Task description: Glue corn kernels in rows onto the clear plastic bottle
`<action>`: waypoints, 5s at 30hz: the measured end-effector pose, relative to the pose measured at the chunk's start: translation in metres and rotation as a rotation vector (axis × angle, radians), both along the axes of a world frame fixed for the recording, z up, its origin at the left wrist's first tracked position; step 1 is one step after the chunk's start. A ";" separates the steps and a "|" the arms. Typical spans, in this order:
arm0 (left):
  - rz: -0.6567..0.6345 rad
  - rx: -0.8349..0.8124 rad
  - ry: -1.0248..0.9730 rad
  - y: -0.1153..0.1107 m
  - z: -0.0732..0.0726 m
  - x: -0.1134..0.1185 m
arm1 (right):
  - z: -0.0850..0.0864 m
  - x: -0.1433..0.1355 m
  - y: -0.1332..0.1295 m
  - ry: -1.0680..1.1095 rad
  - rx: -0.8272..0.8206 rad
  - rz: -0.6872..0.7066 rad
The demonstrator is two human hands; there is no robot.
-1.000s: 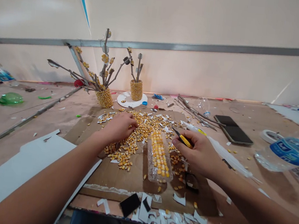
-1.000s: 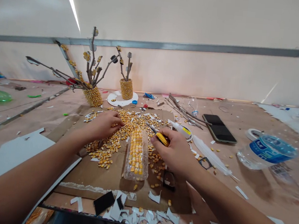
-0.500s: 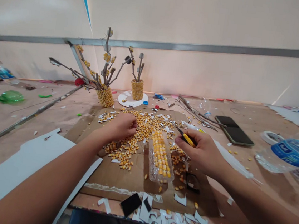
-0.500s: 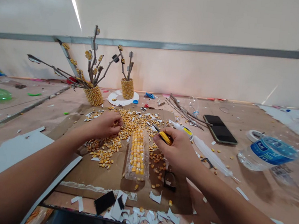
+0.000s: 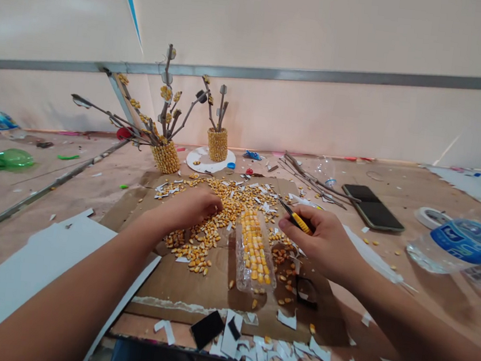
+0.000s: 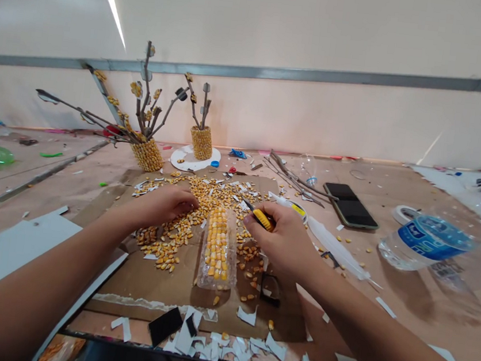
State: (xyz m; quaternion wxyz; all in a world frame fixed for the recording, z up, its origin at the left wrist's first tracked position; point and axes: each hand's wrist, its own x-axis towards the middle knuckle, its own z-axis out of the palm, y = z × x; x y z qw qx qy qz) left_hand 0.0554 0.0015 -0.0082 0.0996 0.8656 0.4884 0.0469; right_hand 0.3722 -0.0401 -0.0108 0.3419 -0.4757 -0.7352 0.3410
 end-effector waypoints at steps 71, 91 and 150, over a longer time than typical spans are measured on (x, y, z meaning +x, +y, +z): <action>0.104 -0.609 -1.251 -0.084 0.033 0.079 | 0.003 -0.009 -0.031 -0.119 0.856 0.104; 0.123 -0.661 -1.268 -0.082 0.025 0.075 | 0.004 -0.008 -0.028 -0.228 0.773 0.109; -0.042 -0.447 -0.634 -0.035 0.009 0.027 | 0.010 -0.003 -0.017 0.307 0.286 -0.043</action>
